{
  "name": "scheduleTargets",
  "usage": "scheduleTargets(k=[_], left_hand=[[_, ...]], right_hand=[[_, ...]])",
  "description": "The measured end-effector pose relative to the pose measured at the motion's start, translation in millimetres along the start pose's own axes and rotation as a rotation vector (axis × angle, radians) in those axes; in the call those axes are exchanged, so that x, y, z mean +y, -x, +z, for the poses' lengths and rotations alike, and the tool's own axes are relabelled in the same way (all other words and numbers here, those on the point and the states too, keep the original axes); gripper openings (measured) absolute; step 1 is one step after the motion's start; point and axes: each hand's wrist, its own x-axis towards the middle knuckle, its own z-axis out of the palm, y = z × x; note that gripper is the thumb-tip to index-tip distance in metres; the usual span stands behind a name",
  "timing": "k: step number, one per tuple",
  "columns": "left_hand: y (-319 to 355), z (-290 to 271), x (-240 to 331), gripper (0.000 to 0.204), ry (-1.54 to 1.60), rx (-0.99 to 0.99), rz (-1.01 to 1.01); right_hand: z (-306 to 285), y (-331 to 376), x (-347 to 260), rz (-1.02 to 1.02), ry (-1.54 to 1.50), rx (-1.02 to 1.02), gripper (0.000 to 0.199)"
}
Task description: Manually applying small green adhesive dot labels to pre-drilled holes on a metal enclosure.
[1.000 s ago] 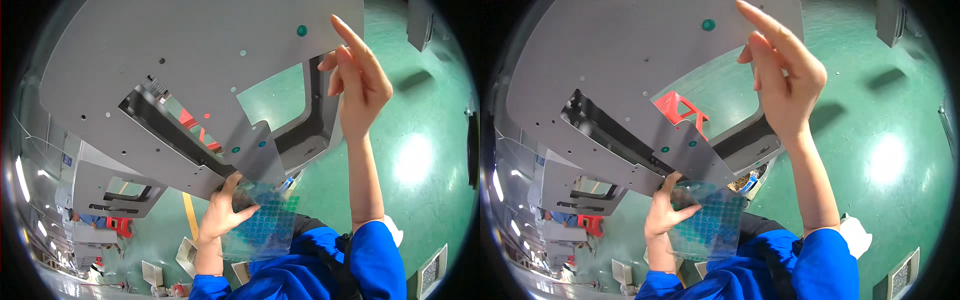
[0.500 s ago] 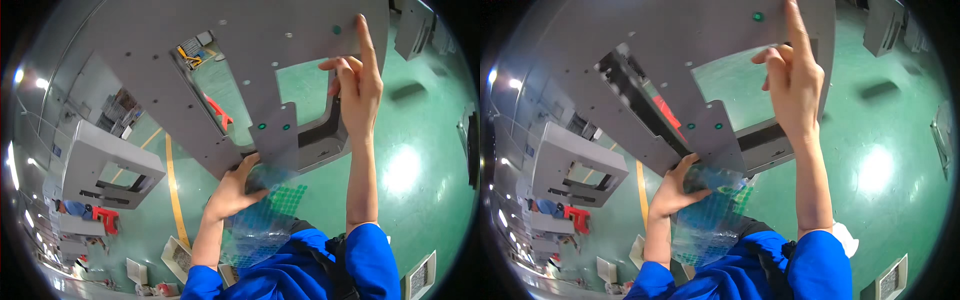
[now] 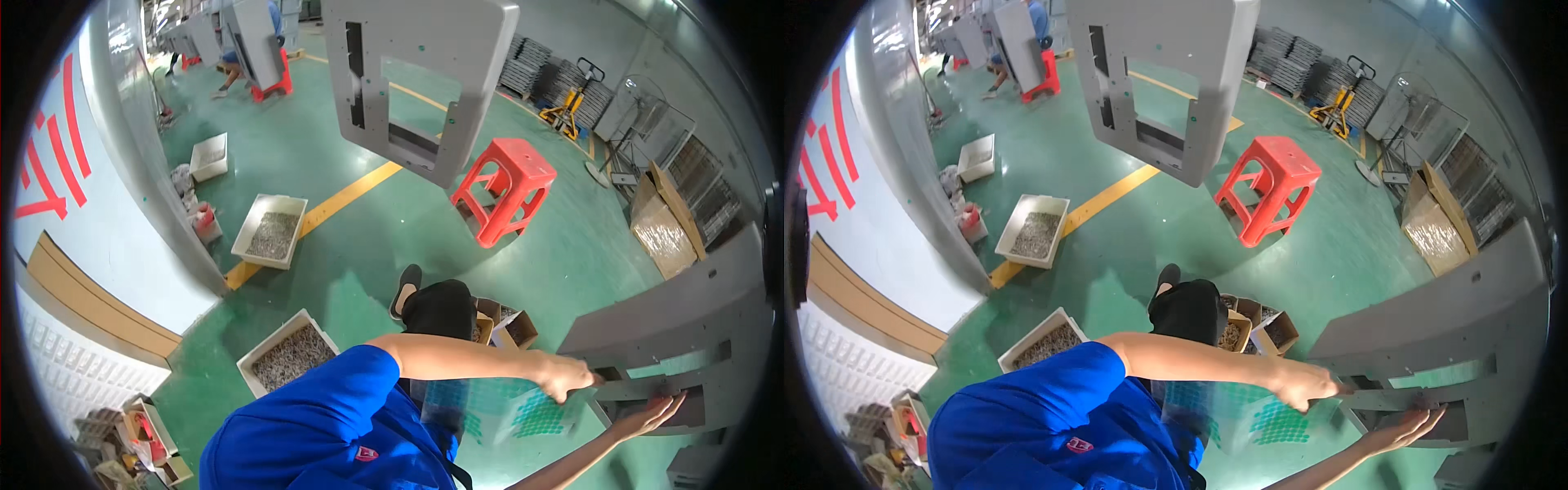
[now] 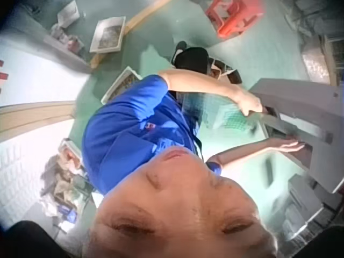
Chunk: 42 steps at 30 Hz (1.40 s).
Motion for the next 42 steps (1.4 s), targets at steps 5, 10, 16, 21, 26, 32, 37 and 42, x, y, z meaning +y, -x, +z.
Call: scheduleTargets(k=[5,10,16,21,26,32,37,42], left_hand=[[49,11,-42,0.048,0.197,0.168,-0.001],[101,-5,-49,0.031,0.306,0.371,-0.176],[146,-15,-54,0.031,0.256,0.905,-0.204],[165,-31,-55,0.026,0.343,0.978,-0.335],[181,-38,-51,0.024,0.178,1.006,-0.579],[185,-66,-142,0.038,0.404,1.262,-0.298],[153,-154,-206,0.062,0.068,1.761,-0.309],[133,-189,-220,0.075,0.008,1.431,-0.513]], right_hand=[[1,-44,91,0.153,0.077,-0.021,0.051],[-21,-66,130,0.11,0.077,-0.085,0.057],[13,14,66,0.168,-0.136,-0.137,0.056],[96,155,-10,0.548,-0.634,-0.862,0.062],[111,245,-24,1.008,-0.676,-1.068,0.048],[108,261,-34,1.118,-0.736,-1.147,0.02],[99,285,-45,1.04,-0.587,-1.183,0.015],[96,285,-52,0.848,-0.501,-1.298,0.015]])
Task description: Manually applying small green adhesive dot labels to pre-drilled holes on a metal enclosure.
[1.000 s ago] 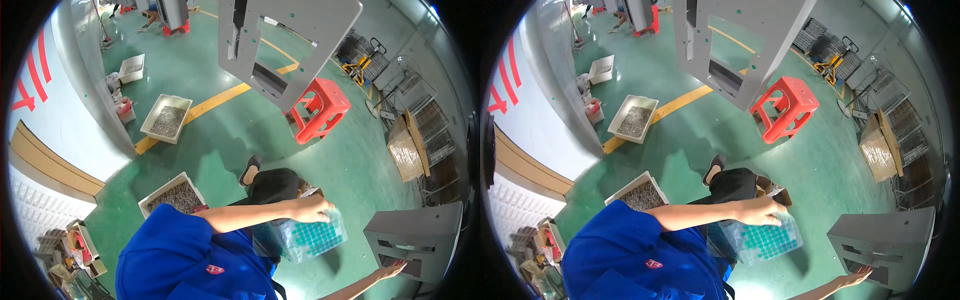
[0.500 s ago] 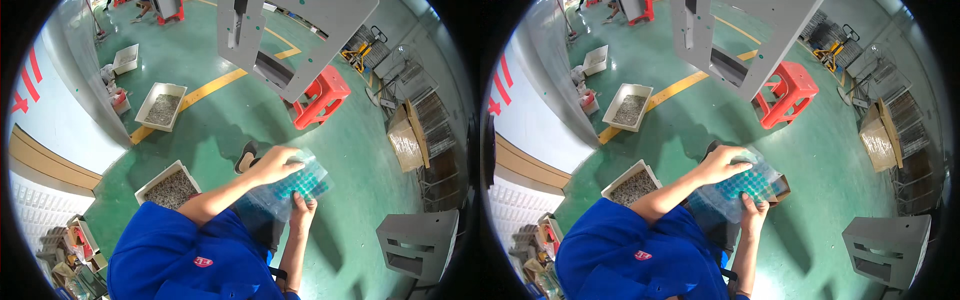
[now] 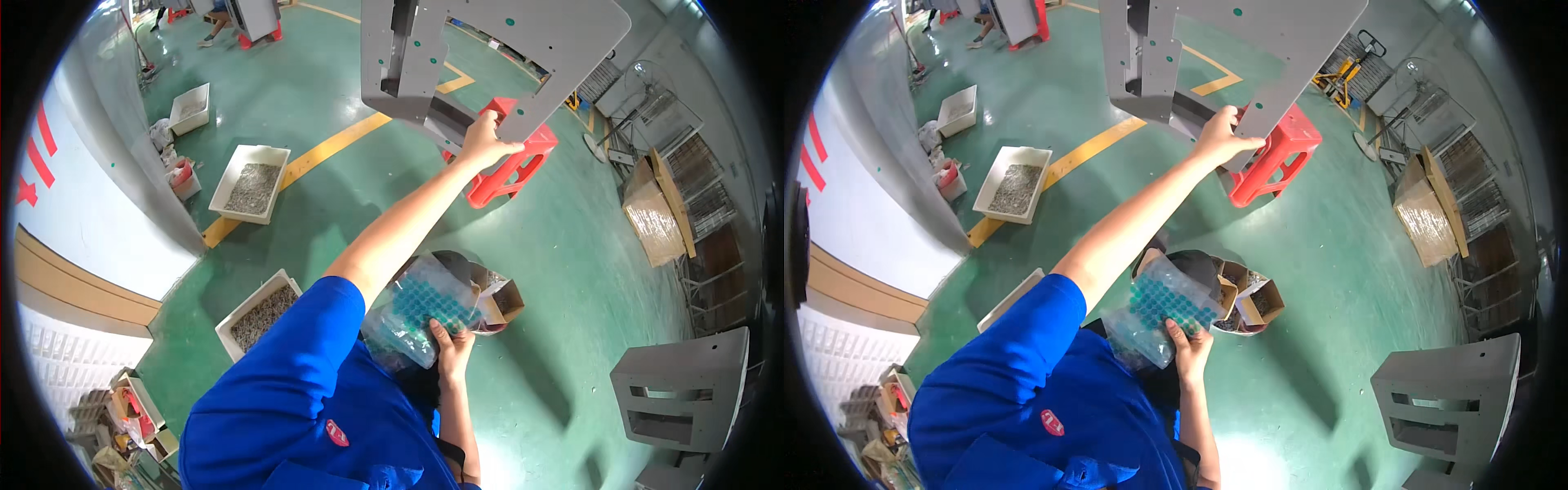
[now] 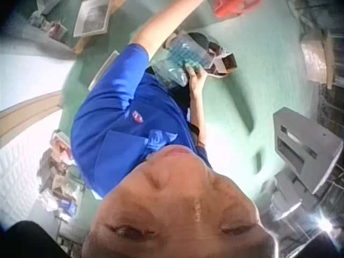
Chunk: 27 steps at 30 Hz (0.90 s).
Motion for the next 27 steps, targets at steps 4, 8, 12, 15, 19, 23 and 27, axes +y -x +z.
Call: scheduleTargets(k=[4,8,12,15,19,23,27], left_hand=[[19,8,19,0.07,-0.016,0.004,0.005],[55,-28,41,0.072,-0.103,0.009,-0.003],[81,-68,24,0.073,0.207,-0.038,0.033],[109,-135,63,0.064,0.157,-0.095,-0.059],[141,-202,90,0.065,0.051,0.164,-0.101],[172,-205,104,0.08,-0.302,0.471,0.024],[161,-196,92,0.115,-0.576,0.367,0.159]], right_hand=[[-3,-1,9,-0.06,0.081,-0.013,0.015],[-3,-1,7,-0.095,0.175,-0.043,0.015],[-7,-3,14,-0.119,0.242,-0.034,0.016],[-5,-4,11,-0.159,0.259,-0.039,0.015],[-4,-6,11,-0.142,0.268,-0.051,0.013],[-4,-8,15,-0.227,0.317,-0.01,0.013],[-7,-6,9,-0.205,0.373,-0.017,0.015]])
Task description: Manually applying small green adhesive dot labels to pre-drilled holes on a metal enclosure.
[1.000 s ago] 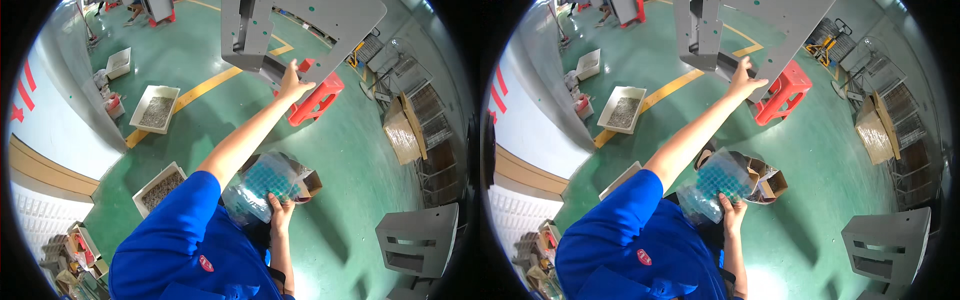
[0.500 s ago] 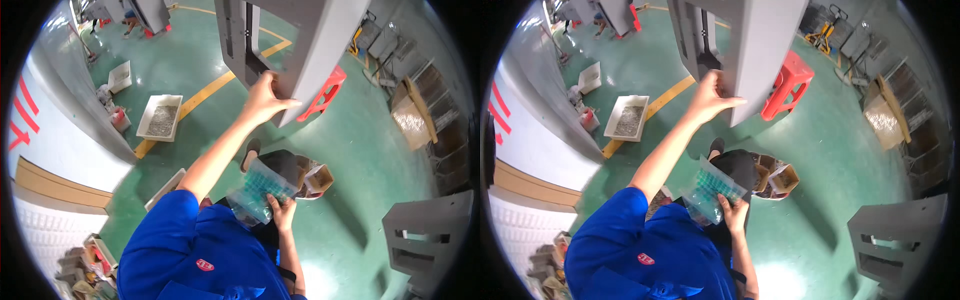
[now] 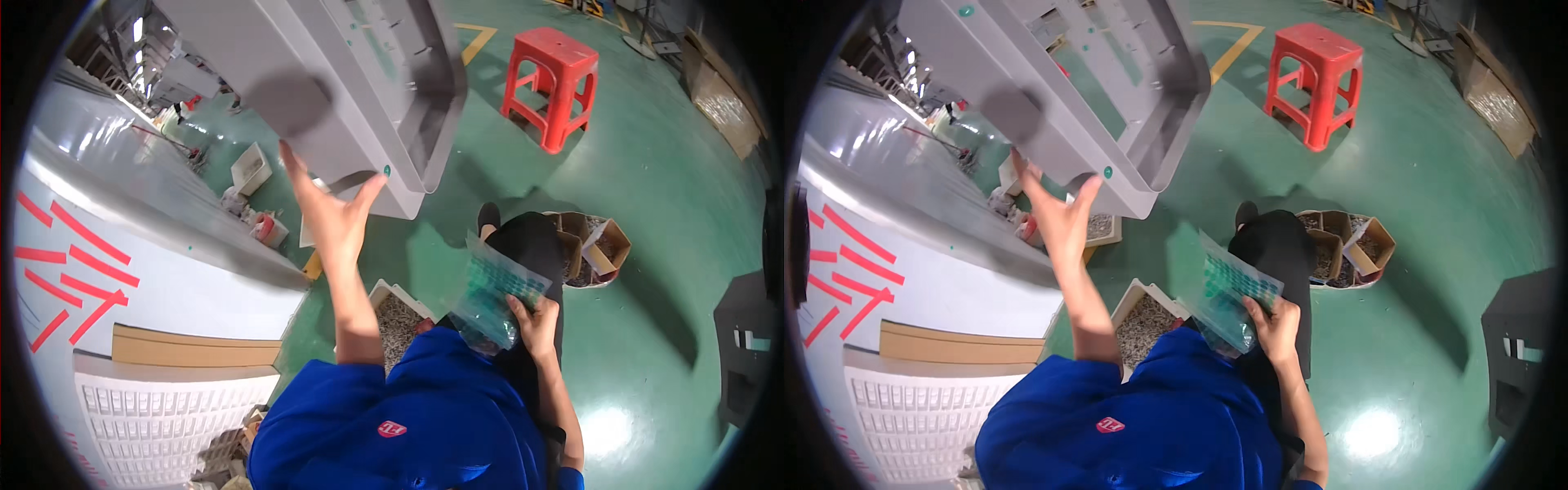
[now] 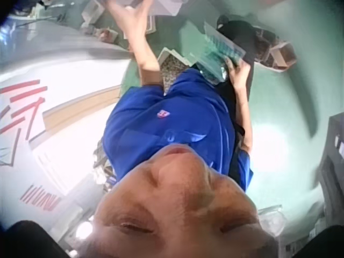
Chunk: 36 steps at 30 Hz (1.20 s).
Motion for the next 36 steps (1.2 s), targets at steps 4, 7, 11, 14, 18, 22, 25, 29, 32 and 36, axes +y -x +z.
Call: scheduleTargets(k=[4,7,11,14,18,22,25,29,32,36], left_hand=[[-11,12,5,0.118,-0.006,-0.06,-0.195],[-22,30,-5,0.116,-0.01,-0.082,-0.085],[-38,57,-19,0.114,-0.033,-0.141,-0.088],[-55,80,-42,0.114,0.025,-0.182,-0.036],[-80,104,-68,0.108,0.232,-0.289,0.097],[-100,119,-87,0.101,0.337,-0.345,0.15],[-114,124,-92,0.099,0.367,-0.415,0.142],[-128,125,-104,0.098,0.364,-0.48,0.152],[-132,124,-106,0.097,0.361,-0.52,0.128],[-131,117,-105,0.092,0.312,-0.483,0.131]], right_hand=[[0,0,2,-0.049,-0.021,0.025,0.016],[0,0,3,-0.056,-0.033,0.028,0.016],[-2,-1,3,-0.051,0.018,-0.007,0.018],[-3,-2,7,-0.035,0.082,-0.04,0.017],[-5,-3,-4,-0.097,0.082,-0.008,0.016],[-5,-2,0,-0.128,0.156,-0.02,0.015],[-3,-1,11,-0.14,0.182,-0.024,0.016],[-3,-1,9,-0.145,0.184,-0.028,0.015],[-3,-3,0,-0.209,0.144,0.035,0.015],[-8,-4,-2,-0.198,0.171,0.007,0.016]])
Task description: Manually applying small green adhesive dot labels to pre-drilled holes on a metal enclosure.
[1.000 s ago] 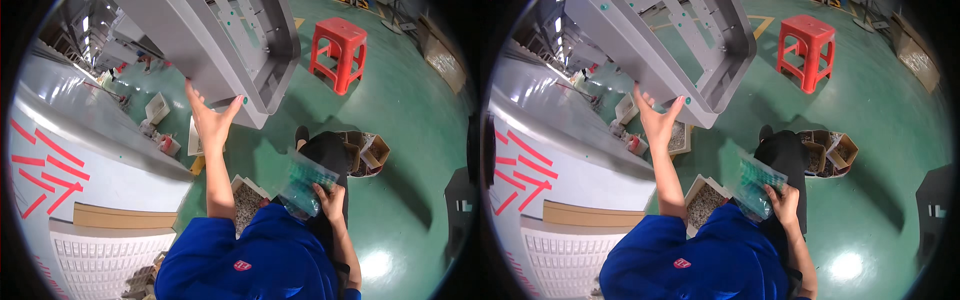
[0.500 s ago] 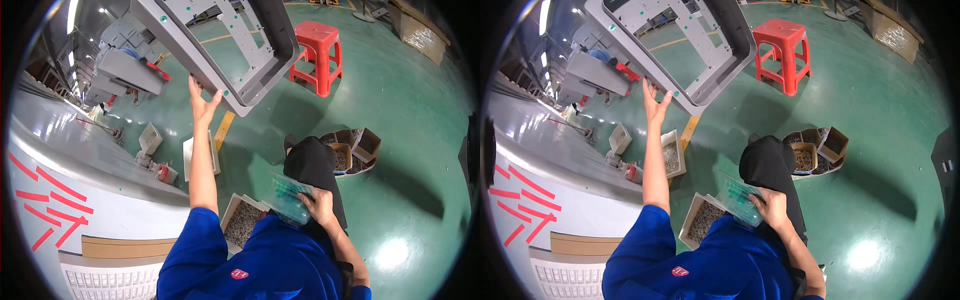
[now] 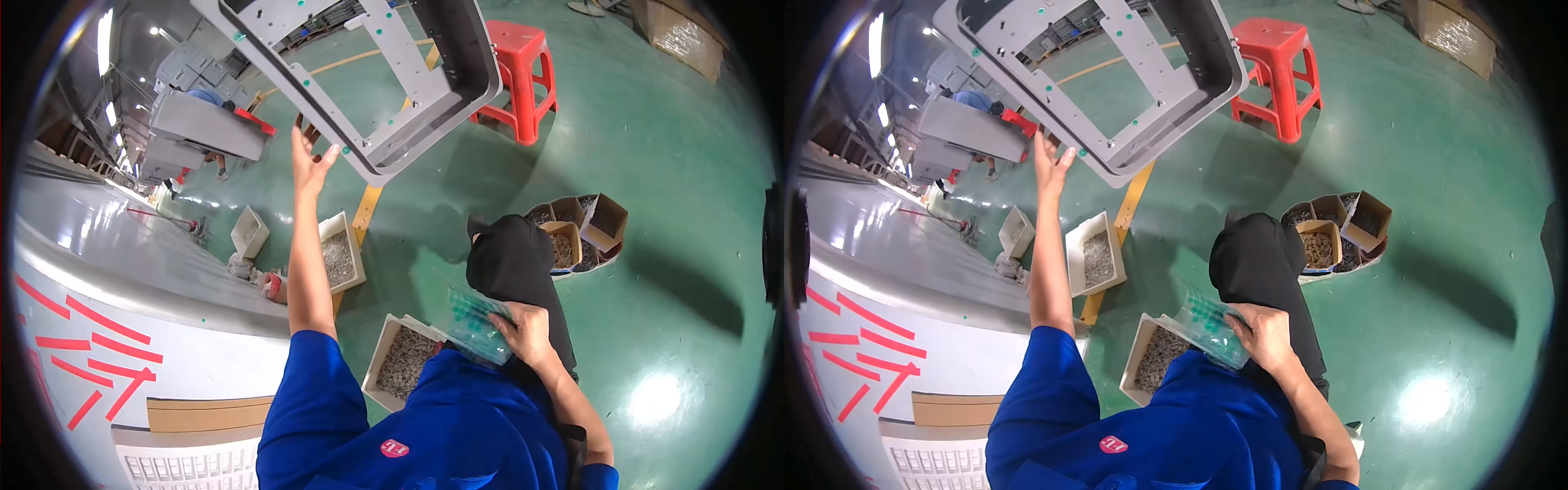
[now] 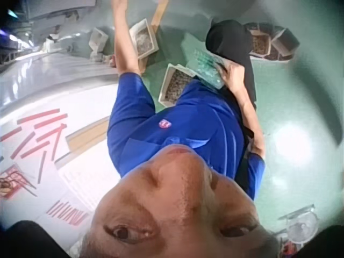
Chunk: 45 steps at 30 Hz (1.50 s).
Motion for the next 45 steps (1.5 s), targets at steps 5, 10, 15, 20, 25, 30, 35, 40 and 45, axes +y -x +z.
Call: scheduleTargets(k=[5,10,15,20,25,30,35,40,45], left_hand=[[6,-14,-2,0.089,0.067,-0.042,-0.022],[15,-24,9,0.087,0.122,-0.091,-0.02],[25,-30,12,0.09,0.166,-0.085,-0.026],[29,-28,24,0.095,0.089,-0.052,-0.056],[33,-16,34,0.094,0.112,-0.034,0.023],[41,24,60,0.095,0.211,0.027,-0.03],[36,61,64,0.098,0.01,0.066,0.092],[26,80,72,0.098,0.029,0.049,0.092],[15,83,60,0.098,0.112,-0.001,0.031]], right_hand=[[-1,-2,-4,-0.021,-0.03,0.012,0.016],[-1,-4,0,-0.061,0.006,0.006,0.02],[7,-1,7,-0.116,0.009,-0.006,0.029],[7,0,7,-0.143,0.047,-0.037,0.035],[7,2,-1,-0.162,0.082,-0.093,0.039],[10,5,-2,-0.199,0.119,-0.089,0.039],[6,6,-5,-0.211,0.15,-0.093,0.04],[10,7,-1,-0.234,0.115,-0.012,0.028],[7,9,4,-0.198,0.121,-0.085,0.035]])
